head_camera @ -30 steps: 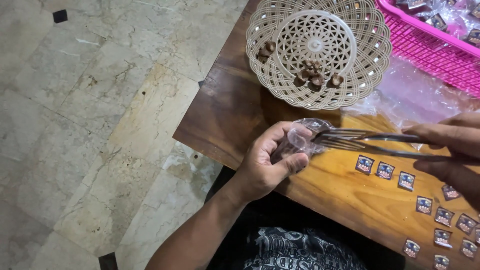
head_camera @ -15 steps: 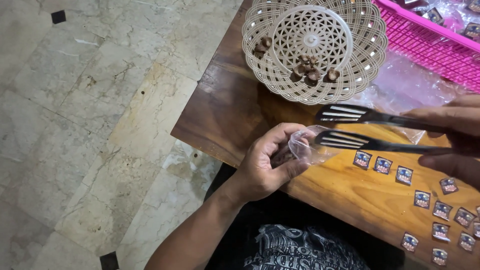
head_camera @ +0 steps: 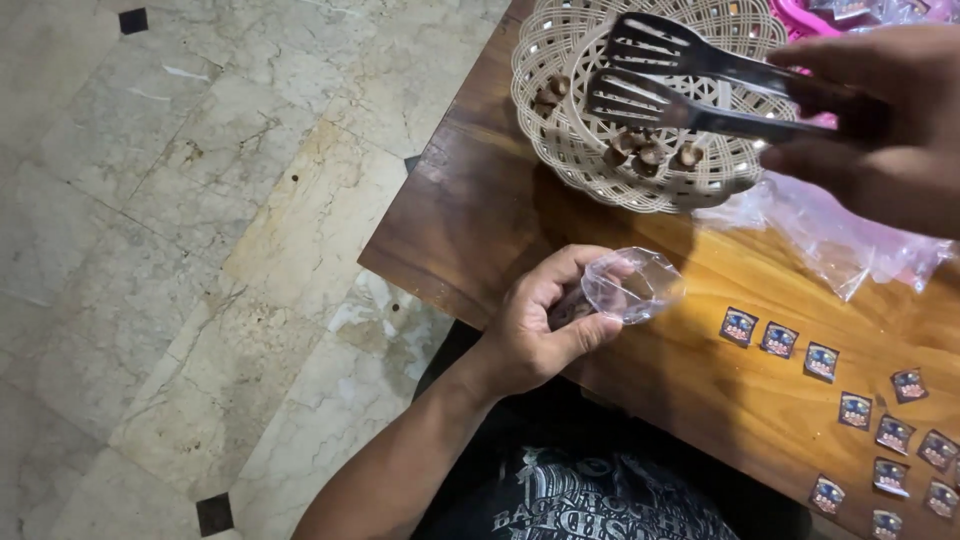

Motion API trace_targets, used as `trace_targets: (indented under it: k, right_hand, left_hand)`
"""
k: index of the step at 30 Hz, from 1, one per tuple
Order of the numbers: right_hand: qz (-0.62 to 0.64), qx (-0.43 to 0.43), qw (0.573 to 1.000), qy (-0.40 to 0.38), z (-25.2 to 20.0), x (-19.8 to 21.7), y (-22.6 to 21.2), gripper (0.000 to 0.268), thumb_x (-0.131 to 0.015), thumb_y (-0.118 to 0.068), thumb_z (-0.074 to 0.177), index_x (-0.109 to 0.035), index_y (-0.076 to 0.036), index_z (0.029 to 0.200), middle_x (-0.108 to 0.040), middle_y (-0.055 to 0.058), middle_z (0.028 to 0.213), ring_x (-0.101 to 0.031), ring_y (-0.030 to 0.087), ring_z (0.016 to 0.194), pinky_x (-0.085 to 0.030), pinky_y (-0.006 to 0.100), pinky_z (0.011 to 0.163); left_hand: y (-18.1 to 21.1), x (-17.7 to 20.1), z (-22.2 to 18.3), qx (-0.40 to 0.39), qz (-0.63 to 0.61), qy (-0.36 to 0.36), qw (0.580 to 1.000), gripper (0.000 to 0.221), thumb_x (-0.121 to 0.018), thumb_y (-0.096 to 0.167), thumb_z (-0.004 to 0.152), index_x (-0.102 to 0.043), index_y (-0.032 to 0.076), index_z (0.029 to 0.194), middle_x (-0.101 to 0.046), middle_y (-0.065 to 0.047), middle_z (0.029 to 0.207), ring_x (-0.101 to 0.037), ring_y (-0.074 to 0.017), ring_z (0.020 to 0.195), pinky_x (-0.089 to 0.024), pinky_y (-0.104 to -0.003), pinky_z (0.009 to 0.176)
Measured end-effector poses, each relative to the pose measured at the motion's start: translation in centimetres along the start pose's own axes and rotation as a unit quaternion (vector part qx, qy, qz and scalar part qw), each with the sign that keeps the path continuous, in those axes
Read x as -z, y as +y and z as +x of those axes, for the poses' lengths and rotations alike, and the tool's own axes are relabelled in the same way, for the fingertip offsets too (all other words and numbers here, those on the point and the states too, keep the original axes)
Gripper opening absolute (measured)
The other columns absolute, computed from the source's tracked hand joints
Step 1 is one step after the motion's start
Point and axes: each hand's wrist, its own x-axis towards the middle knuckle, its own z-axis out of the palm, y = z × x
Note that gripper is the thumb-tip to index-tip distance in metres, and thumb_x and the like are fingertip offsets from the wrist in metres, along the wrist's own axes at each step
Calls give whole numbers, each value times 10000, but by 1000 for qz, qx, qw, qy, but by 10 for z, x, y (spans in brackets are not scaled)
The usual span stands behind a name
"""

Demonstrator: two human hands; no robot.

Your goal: Using tongs to transfer small snack items from a basket into plastic bags and then preparing them for sealing.

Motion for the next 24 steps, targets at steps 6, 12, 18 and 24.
trace_targets:
  k: [6,12,18,24]
  right_hand:
    - [-207,19,977,-37,36,-17,-11,600,-876,-301,835,-777,-121,1399,-784,147,1084,-726,307,927,-558,463,846]
    - [-177,24,984,-5,25,-22,9,485,-857,-212,883,-807,-83,1348,-776,130,1066,-695,260,870,-540,397,904]
    - [17,23,999,-28,-11,1,5,528,-817,-45,814,-722,50,1325,-737,197,958,-616,248,615,-449,324,551]
    - [52,-53,995,-67,-74,11,81,753,-839,-110,611,-698,-67,1349,-785,120,1001,-729,212,775,-544,296,699]
  left_hand:
    - [-6,8,0,0,-64,-10,998,321,-685,180,973,-600,143,1280,-635,-15,1152,-625,-110,1010,-533,-243,911]
    - [-2,10,-1,9,-52,-21,998,330,-693,151,959,-610,142,1279,-623,0,1155,-619,-95,1010,-531,-234,931]
    - [-17,8,-1,-12,-95,-18,995,369,-698,171,968,-591,105,1315,-614,-53,1283,-630,-136,1116,-544,-258,991]
    - [1,8,-1,59,-171,-54,982,360,-679,163,989,-538,80,1310,-542,-14,909,-549,-81,642,-580,-240,541]
